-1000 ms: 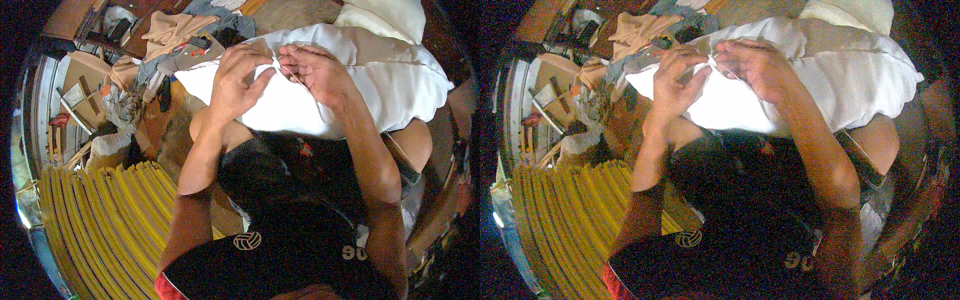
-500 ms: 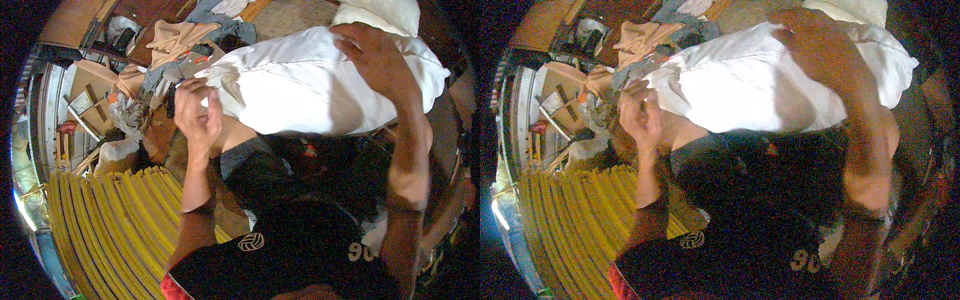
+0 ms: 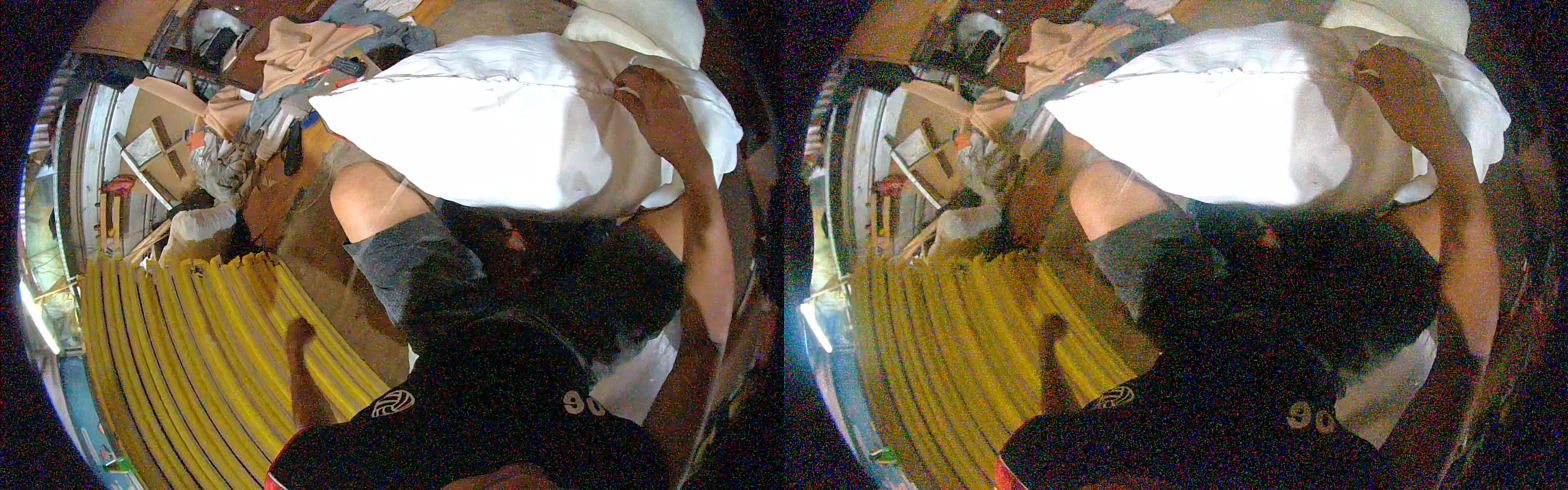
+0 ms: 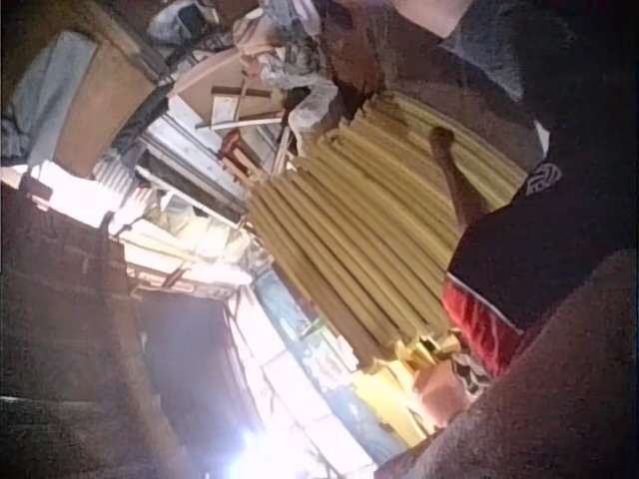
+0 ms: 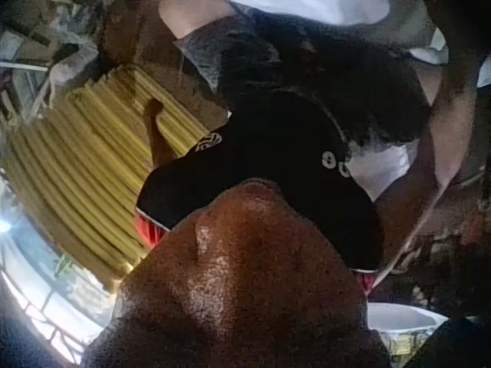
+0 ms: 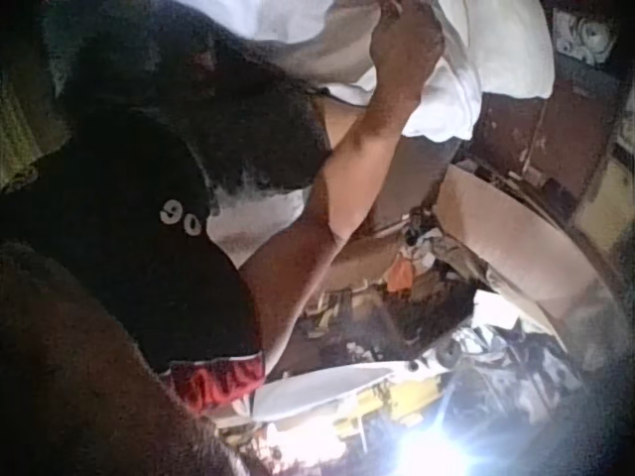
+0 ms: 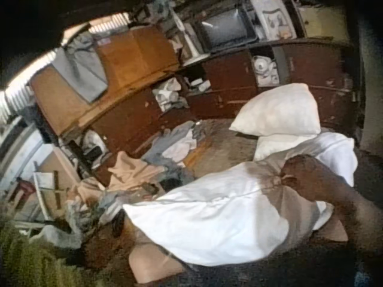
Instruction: The person hand-sews a white pillow using a needle and thread. They repeatedly insert the needle through the fabric, pull the thread, and adjust the pillow's position. The person finishes by cutting the thread with scissors.
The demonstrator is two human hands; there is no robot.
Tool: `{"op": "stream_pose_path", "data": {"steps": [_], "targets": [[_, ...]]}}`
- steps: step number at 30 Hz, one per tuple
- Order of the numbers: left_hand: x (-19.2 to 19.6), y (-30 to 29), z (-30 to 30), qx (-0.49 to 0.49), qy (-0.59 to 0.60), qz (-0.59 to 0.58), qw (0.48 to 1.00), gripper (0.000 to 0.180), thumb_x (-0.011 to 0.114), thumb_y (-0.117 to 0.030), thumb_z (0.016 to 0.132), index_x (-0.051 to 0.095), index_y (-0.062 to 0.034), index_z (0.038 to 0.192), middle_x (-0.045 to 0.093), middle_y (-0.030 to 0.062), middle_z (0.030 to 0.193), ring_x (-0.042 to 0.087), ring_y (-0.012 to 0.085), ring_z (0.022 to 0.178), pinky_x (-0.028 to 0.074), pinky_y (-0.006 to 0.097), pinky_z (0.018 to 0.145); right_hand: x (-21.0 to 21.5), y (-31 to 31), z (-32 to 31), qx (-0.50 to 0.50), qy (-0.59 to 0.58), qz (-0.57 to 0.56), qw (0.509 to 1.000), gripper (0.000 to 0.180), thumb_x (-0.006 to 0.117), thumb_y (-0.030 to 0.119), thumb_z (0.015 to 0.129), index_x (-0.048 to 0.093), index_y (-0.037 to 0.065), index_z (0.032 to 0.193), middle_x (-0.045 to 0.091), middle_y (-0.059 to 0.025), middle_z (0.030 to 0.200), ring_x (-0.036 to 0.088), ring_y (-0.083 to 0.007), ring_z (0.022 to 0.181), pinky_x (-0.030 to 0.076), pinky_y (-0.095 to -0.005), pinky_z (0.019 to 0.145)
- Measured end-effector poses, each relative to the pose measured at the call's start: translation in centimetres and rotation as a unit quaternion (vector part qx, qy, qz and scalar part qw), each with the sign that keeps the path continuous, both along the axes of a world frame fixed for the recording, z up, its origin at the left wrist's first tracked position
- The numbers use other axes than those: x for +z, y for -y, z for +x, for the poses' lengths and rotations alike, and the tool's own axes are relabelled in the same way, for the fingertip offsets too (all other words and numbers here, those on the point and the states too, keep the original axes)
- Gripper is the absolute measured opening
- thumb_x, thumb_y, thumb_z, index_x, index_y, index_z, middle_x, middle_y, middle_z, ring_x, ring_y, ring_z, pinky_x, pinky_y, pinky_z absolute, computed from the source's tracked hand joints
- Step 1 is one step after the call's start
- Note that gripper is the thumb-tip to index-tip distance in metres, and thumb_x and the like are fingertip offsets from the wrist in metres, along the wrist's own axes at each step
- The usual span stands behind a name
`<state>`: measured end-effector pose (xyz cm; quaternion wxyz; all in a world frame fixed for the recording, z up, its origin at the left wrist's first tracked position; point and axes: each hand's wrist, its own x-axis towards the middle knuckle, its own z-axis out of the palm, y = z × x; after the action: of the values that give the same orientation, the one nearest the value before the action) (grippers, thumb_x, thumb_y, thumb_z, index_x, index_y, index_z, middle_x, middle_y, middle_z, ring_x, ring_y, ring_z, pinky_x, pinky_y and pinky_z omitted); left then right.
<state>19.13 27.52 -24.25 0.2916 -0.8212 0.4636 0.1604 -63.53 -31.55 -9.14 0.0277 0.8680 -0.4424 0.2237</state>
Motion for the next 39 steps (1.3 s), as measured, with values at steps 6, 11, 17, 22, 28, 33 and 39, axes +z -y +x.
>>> {"op": "stream_pose_path", "data": {"steps": [6,11,17,22,28,33,39], "targets": [[9.8,24.3,-27.4,-0.060,-0.079,-0.578,0.810,0.025,0.060,-0.011,0.094,0.064,0.0042,0.113,0.066,0.0260,0.109,0.062,0.0464,0.100,0.050,0.048,0.091,1.7,-1.2,0.6,-0.022,-0.051,-0.029,0.998,0.025,0.059,0.023,0.094,0.067,0.004,0.109,0.066,-0.0163,0.115,0.060,-0.0360,0.113,0.044,-0.0455,0.104],[18.5,38.0,-44.9,-0.193,-0.277,-0.555,0.760,0.035,0.065,-0.016,0.094,0.059,0.0035,0.123,0.068,0.0192,0.105,0.064,0.0282,0.082,0.051,0.040,0.077,1.9,-2.1,1.3,-0.030,-0.001,-0.034,0.999,0.023,0.063,0.022,0.092,0.065,0.001,0.100,0.067,-0.0168,0.105,0.061,-0.0377,0.104,0.046,-0.0452,0.097],[18.2,34.9,-39.5,-0.009,-0.671,-0.473,0.571,0.028,0.062,-0.021,0.097,0.063,0.0014,0.113,0.066,0.0078,0.088,0.052,0.0104,0.064,0.040,0.026,0.056,1.4,-2.3,1.0,-0.018,-0.008,-0.034,0.999,0.020,0.064,0.018,0.092,0.065,0.002,0.103,0.067,-0.0176,0.106,0.061,-0.0383,0.104,0.046,-0.0459,0.096],[23.4,29.9,-32.7,0.108,-0.439,-0.778,0.436,0.019,0.061,-0.026,0.099,0.059,-0.0083,0.092,0.043,-0.0043,0.063,0.038,0.0056,0.053,0.029,0.020,0.045,0.5,-2.0,1.0,-0.038,-0.025,-0.091,0.995,0.019,0.063,0.017,0.093,0.064,0.002,0.103,0.067,-0.0184,0.105,0.062,-0.0392,0.102,0.049,-0.0463,0.093],[22.9,27.4,-25.7,0.215,-0.487,-0.777,0.334,0.019,0.060,-0.029,0.101,0.059,-0.0118,0.093,0.044,-0.0070,0.061,0.039,0.0033,0.051,0.031,0.018,0.042,0.5,-0.5,0.2,-0.067,-0.013,-0.080,0.994,0.019,0.058,0.018,0.096,0.062,0.001,0.102,0.067,-0.0203,0.106,0.062,-0.0402,0.101,0.049,-0.0468,0.091],[15.6,27.7,-26.4,0.297,-0.436,-0.696,0.488,0.020,0.057,-0.025,0.102,0.063,-0.0069,0.104,0.055,-0.0028,0.067,0.047,0.0057,0.057,0.038,0.019,0.049,4.1,-2.4,3.5,-0.067,-0.003,-0.123,0.990,0.020,0.057,0.020,0.095,0.063,0.004,0.106,0.067,-0.0184,0.106,0.063,-0.0379,0.102,0.050,-0.0466,0.091],[13.4,30.7,-33.6,0.015,-0.233,-0.672,0.702,0.031,0.057,-0.021,0.101,0.062,0.0025,0.121,0.067,0.0117,0.112,0.061,0.0197,0.106,0.047,0.032,0.094,2.8,-11.9,9.3,0.137,0.054,0.134,0.980,0.022,0.059,0.022,0.093,0.064,0.004,0.106,0.068,-0.0183,0.105,0.064,-0.0378,0.100,0.051,-0.0468,0.089]]}}
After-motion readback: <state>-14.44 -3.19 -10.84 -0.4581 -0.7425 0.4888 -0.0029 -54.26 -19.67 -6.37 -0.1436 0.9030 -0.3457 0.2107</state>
